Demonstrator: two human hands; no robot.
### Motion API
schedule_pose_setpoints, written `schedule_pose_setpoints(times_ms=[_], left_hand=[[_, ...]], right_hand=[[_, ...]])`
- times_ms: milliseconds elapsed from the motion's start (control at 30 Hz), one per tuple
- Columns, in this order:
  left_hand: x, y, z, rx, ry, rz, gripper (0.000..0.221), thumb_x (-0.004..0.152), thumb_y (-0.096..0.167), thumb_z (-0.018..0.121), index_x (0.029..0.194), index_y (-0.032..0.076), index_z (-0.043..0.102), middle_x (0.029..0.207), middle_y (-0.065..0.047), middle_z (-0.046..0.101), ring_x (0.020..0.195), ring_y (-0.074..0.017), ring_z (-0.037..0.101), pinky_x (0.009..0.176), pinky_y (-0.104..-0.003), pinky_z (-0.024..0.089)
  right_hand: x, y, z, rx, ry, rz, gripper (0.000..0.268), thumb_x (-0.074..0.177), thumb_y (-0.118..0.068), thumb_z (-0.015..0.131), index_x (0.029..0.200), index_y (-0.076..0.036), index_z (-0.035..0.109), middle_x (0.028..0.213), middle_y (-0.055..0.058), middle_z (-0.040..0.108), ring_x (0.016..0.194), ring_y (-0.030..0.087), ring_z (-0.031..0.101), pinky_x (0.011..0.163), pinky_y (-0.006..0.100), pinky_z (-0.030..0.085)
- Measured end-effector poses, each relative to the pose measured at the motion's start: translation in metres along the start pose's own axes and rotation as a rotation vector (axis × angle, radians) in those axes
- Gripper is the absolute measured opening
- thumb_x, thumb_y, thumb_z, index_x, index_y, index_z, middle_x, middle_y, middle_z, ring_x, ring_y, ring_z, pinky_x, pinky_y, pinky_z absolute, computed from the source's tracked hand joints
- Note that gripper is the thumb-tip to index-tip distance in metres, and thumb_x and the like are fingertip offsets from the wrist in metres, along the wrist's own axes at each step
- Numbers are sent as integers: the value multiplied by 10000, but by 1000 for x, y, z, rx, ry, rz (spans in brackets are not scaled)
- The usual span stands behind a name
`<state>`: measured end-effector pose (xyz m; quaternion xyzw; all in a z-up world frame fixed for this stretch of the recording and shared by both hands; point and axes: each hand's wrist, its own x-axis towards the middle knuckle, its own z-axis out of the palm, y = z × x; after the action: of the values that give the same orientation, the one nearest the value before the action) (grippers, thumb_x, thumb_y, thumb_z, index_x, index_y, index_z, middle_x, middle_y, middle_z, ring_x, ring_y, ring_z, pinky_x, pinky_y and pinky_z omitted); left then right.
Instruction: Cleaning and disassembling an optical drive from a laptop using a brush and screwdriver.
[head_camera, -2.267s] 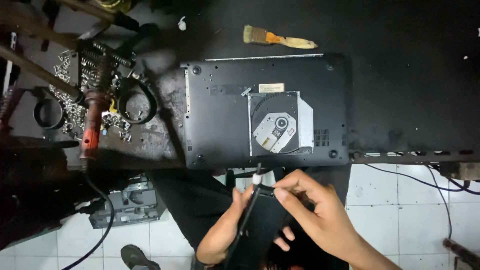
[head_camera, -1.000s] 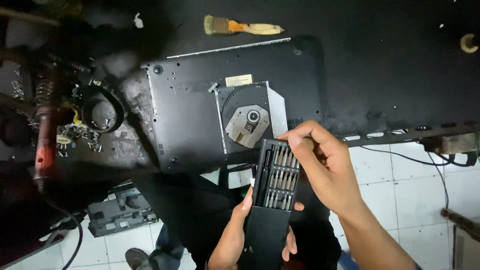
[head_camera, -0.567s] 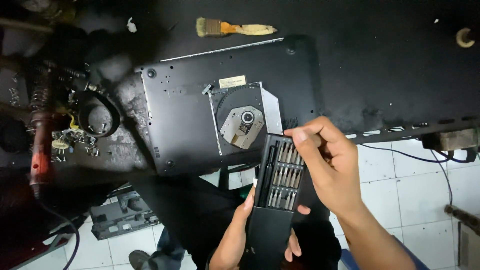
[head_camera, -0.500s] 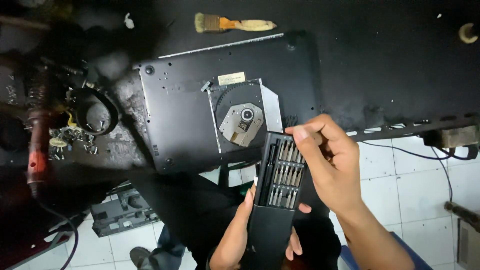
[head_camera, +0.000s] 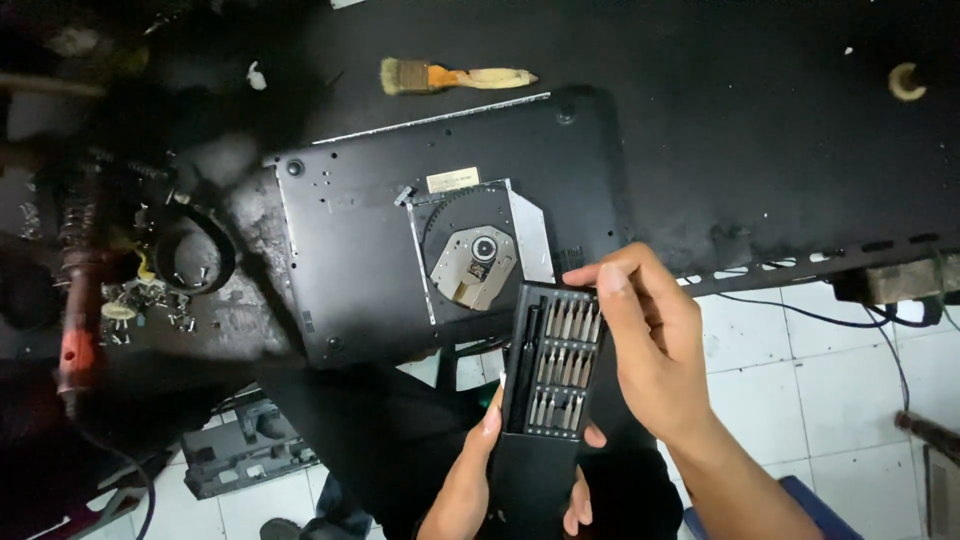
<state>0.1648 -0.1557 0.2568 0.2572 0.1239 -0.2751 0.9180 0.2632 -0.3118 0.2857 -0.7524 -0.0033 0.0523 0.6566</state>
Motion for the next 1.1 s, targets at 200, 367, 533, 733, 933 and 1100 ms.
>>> schedule_pose_setpoints(times_ms=[200, 367, 533, 733, 933, 1100], left_hand=[[-2, 0, -1, -51, -39, -6, 735, 1032, 404, 276, 1638, 16, 121, 1151, -304, 585, 640, -277, 630, 524, -339, 515], [-2, -3, -4, 71, -18, 9, 737, 1029, 414, 270, 1654, 69, 87, 1295, -289, 557, 702, -249, 631, 678, -408, 528], [0, 3, 2, -15, -49, 18, 775, 1011, 425, 322, 1635, 22, 100, 1153, -298, 577, 632, -273, 625, 507, -326, 499], [-1, 5, 7, -42, -7, 12, 747, 1018, 408, 283, 1627, 9, 119, 1136, -305, 586, 627, -269, 617, 511, -328, 513], [-1, -1, -7, 10, -52, 22, 717, 1049, 411, 230, 1648, 35, 114, 1144, -300, 598, 639, -250, 609, 547, -343, 521], [0, 4, 4, -45, -36, 51, 715, 1039, 391, 266, 1620, -11, 155, 1172, -332, 583, 653, -283, 622, 519, -338, 511]], right_hand=[[-7, 2, -8, 44, -25, 26, 273, 1074, -150, 417, 1069, -12, 652, 728, -38, 436, 676, 57, 337, 649, 214, 298], [-10, 1, -13, 13, -44, -18, 259, 1061, -103, 418, 1120, 0, 648, 829, 6, 527, 674, 58, 375, 645, 221, 321], [-12, 1, -16, -13, -35, -48, 221, 1046, -86, 455, 1154, -21, 636, 848, 0, 535, 668, 55, 390, 611, 209, 338], [-10, -6, -13, 156, -155, -11, 290, 1043, -106, 445, 1287, 15, 541, 813, 68, 630, 628, 99, 573, 563, 235, 513], [-17, 11, -10, 595, -383, 132, 438, 1100, -250, 401, 1397, 61, 484, 897, 121, 681, 510, 118, 536, 398, 244, 483], [-22, 19, -10, 609, -354, 198, 416, 1113, -252, 362, 1280, 79, 548, 807, 107, 665, 495, 101, 510, 397, 237, 458]])
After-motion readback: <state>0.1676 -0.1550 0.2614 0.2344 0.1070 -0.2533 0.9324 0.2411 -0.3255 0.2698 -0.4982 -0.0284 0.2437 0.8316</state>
